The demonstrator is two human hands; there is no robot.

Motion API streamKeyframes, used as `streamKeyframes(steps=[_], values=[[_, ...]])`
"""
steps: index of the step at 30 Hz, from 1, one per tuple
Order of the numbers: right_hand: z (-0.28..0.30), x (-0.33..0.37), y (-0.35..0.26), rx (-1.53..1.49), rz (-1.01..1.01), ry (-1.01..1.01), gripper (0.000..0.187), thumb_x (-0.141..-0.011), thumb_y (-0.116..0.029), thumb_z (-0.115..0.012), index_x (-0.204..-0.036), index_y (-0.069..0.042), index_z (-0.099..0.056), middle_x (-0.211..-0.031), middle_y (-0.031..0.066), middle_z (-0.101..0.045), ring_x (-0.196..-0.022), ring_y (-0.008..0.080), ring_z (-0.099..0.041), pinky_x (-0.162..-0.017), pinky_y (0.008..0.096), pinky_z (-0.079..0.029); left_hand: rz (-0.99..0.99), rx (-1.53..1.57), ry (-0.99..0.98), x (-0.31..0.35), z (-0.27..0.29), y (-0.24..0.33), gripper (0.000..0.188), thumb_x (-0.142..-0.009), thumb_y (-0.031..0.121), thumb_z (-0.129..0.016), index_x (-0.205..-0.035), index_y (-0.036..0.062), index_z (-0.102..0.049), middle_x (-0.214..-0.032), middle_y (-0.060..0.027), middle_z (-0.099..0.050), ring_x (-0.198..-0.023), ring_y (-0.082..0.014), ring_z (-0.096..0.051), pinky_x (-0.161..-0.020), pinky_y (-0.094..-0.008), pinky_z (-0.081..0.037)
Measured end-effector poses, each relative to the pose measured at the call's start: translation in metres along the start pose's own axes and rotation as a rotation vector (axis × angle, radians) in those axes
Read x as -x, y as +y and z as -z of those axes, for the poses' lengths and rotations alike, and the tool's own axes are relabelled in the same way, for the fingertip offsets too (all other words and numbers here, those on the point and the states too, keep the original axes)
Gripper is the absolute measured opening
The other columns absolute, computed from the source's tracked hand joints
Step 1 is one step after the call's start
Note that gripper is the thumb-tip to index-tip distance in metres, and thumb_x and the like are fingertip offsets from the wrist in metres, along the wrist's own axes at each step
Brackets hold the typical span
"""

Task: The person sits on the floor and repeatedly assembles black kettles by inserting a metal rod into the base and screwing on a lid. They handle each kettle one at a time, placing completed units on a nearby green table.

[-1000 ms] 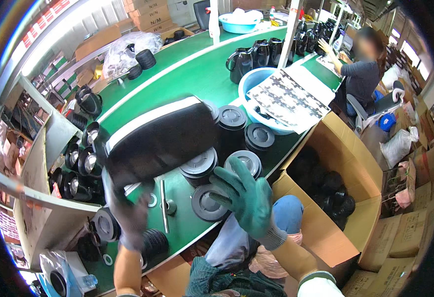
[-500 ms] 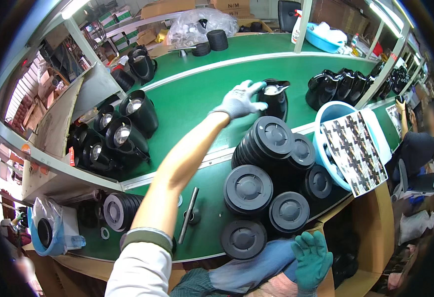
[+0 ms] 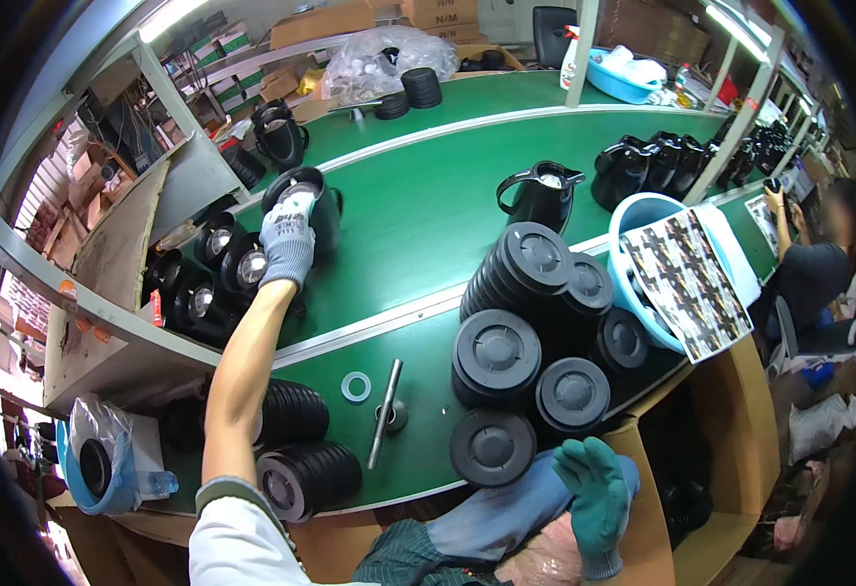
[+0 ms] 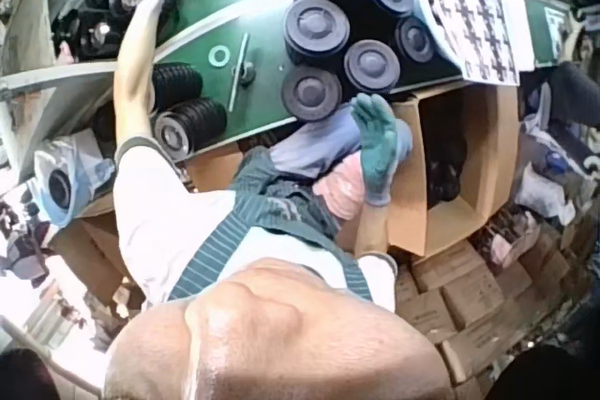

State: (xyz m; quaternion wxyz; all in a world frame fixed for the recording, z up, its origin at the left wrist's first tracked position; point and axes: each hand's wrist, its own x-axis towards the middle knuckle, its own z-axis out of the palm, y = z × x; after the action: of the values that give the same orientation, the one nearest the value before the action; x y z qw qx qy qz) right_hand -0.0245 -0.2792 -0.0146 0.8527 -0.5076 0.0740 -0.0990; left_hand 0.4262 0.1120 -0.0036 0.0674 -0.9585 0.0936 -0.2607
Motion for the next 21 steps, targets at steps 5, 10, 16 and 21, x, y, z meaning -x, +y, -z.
streamKeyframes(steps=[5,10,16,21], values=[[-0.072,-0.032,-0.043,0.51,0.343,-0.381,0.076,-0.092,-0.041,-0.074,-0.148,0.003,-0.048,-0.146,0.0233,-0.055,-0.138,0.0388,-0.052,-0.119,0.0474,-0.039,-0.253,0.242,0.015,0.069,0.184,0.024,0.05,-0.071,0.012,-0.082,-0.119,0.0133,-0.068,-0.112,-0.0147,-0.067,-0.11,-0.0362,-0.064,-0.096,-0.0447,-0.052],[-0.151,-0.06,-0.067,1.366,0.892,-0.494,0.084,-0.073,-0.034,-0.087,-0.147,-0.016,-0.051,-0.158,0.019,-0.038,-0.147,0.0403,-0.038,-0.114,0.0612,-0.039,-0.649,0.46,-0.024,0.151,0.296,0.064,0.044,-0.067,0.013,-0.082,-0.109,0.0148,-0.071,-0.098,-0.0085,-0.067,-0.098,-0.0332,-0.067,-0.096,-0.0482,-0.053],[-0.1,0.018,-0.071,1.295,0.728,-0.612,0.043,-0.081,-0.031,-0.08,-0.112,-0.008,-0.06,-0.148,0.0215,-0.051,-0.141,0.0414,-0.049,-0.105,0.0554,-0.05,-0.765,0.878,-0.048,0.233,0.342,0.089,0.055,-0.072,0.007,-0.079,-0.126,0.0126,-0.07,-0.122,-0.0126,-0.066,-0.11,-0.0315,-0.067,-0.107,-0.0465,-0.051],[-0.025,0.111,-0.055,0.864,0.454,-0.125,0.051,-0.065,-0.009,-0.096,-0.1,0.0,-0.06,-0.147,0.0288,-0.054,-0.135,0.0409,-0.057,-0.109,0.0464,-0.051,0.39,1.533,-0.414,0.35,0.261,0.099,0.059,-0.093,-0.007,-0.056,-0.151,-0.003,-0.046,-0.144,-0.0166,-0.057,-0.128,-0.0262,-0.058,-0.112,-0.0391,-0.046]])
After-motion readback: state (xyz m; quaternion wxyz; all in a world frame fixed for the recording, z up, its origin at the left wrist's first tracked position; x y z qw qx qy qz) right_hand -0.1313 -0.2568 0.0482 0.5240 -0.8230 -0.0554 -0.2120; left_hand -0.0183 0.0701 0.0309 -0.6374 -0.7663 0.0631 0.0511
